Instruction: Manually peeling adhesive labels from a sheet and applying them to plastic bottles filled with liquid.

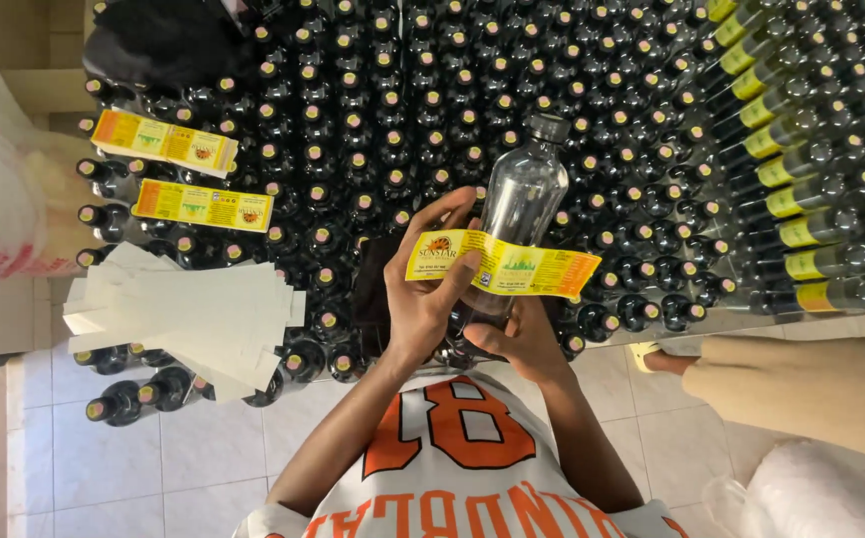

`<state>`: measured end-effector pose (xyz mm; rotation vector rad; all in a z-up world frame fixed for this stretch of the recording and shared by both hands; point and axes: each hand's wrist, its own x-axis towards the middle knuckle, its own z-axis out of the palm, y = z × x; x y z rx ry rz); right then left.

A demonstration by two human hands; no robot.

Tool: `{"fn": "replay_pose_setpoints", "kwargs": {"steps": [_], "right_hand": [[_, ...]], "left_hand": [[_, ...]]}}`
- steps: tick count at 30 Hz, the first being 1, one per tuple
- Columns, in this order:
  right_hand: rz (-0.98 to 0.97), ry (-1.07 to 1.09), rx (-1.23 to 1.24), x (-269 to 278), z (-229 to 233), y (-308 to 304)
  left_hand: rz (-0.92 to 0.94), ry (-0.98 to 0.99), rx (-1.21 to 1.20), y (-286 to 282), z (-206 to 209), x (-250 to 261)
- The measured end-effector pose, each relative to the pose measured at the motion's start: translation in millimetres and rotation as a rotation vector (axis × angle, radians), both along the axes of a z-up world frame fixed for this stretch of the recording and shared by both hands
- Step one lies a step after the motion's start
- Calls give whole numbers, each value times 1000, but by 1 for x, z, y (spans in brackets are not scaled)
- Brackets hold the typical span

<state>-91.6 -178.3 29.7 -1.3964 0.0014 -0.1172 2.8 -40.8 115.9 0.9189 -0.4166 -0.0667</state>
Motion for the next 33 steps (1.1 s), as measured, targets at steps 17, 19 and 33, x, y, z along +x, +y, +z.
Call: {"fn": "replay_pose_setpoints", "kwargs": {"steps": [17, 19, 33], "right_hand": [[-290, 151, -762, -44, -64, -27], [-249, 180, -852, -27, -23, -15], [-191, -31, -854, -5, 75, 5]], "left_hand": [[288, -178, 394, -20, 8, -45], [298, -178, 388, -19, 9, -44], [109, -76, 213, -12, -6, -45]]}}
